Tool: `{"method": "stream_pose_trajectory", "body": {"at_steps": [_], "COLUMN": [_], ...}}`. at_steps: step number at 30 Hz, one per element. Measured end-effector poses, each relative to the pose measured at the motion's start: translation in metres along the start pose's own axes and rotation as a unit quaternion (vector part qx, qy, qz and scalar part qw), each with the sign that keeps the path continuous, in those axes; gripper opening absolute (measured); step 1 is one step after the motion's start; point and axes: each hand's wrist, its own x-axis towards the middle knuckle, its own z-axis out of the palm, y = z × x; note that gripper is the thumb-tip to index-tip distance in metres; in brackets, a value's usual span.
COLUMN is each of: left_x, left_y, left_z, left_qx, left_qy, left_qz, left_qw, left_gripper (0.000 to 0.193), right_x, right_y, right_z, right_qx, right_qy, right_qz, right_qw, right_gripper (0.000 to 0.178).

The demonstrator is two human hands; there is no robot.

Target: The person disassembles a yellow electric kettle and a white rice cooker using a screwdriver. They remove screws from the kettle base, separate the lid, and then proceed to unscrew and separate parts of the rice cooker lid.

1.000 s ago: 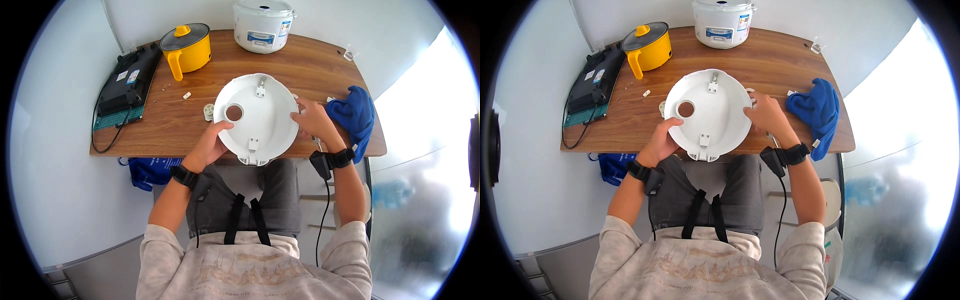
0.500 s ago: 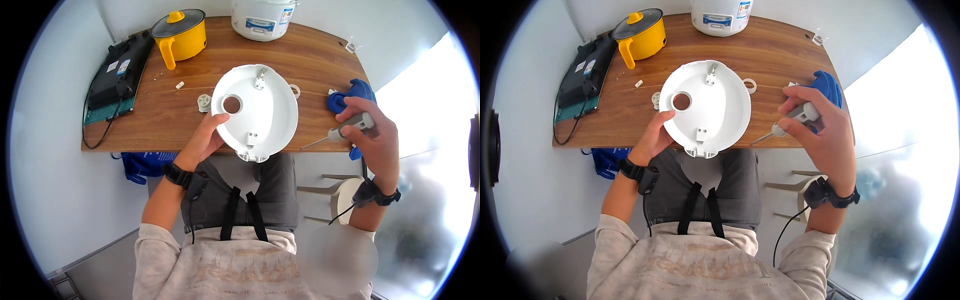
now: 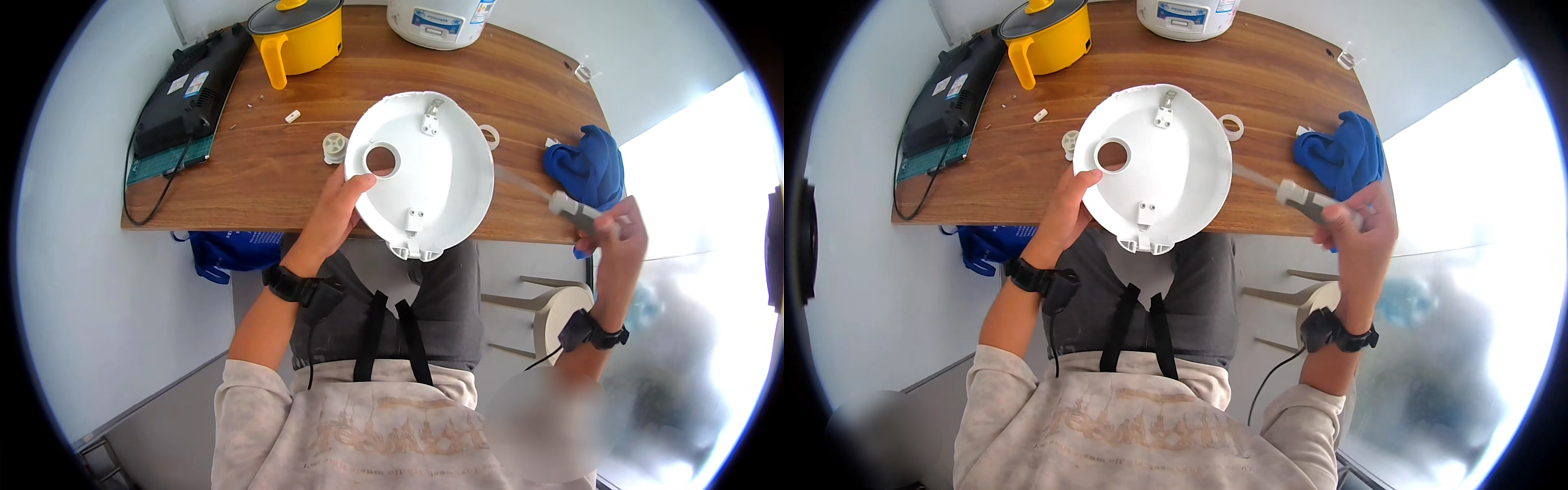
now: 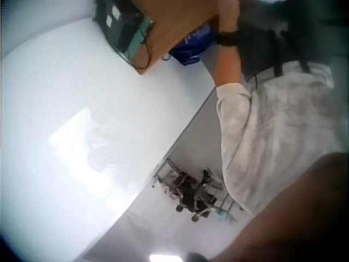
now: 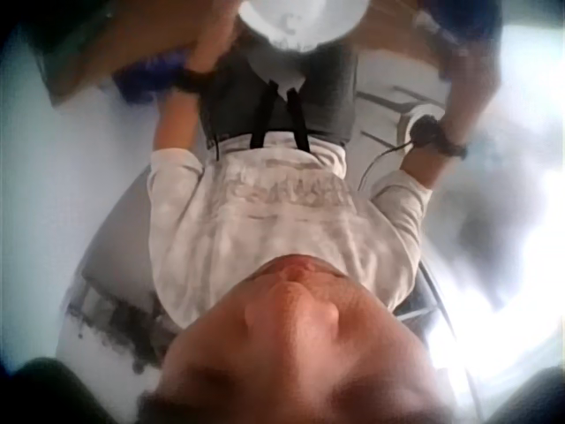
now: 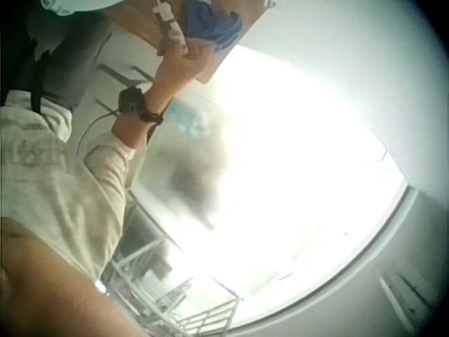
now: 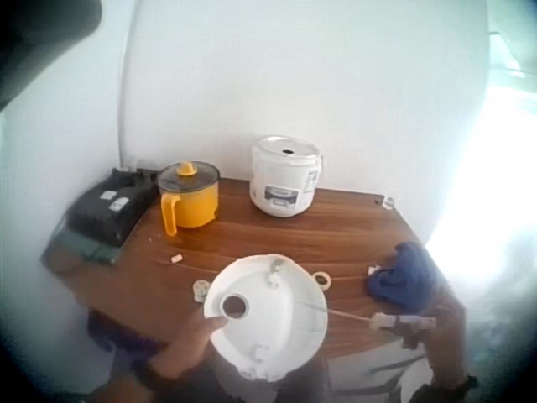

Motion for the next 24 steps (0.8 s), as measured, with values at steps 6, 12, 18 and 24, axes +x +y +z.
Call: {"method": "stream_pose_trajectory", "body": {"at_steps": [6, 12, 18, 24], "left_x": [0.0, 0.001, 0.002, 0.001], "left_y": [-0.001, -0.01, -0.012, -0.011], "left_z": [0.005, -0.002, -0.003, 0.002], "left_qx": [-0.006, 0.034, 0.032, 0.027], "left_qy": [0.017, 0.034, 0.039, 0.047], "left_qz": [0.014, 0.039, 0.056, 0.063], "left_qw": [1.0, 0.998, 0.997, 0.997], "left_gripper": [0.059, 0.057, 0.055, 0.054], "right_x": [-0.032, -0.058, -0.072, -0.073], "right_y": [0.051, 0.046, 0.037, 0.049], "right_z": [0.009, 0.022, 0.048, 0.053], "right_qx": [0.248, 0.16, 0.019, -0.098], "right_qy": [-0.175, -0.205, -0.191, -0.202], "right_qz": [0.239, 0.241, 0.177, 0.043], "right_qw": [0.922, 0.935, 0.965, 0.973], "right_gripper": [0.027, 0.024, 0.028, 0.029]}}
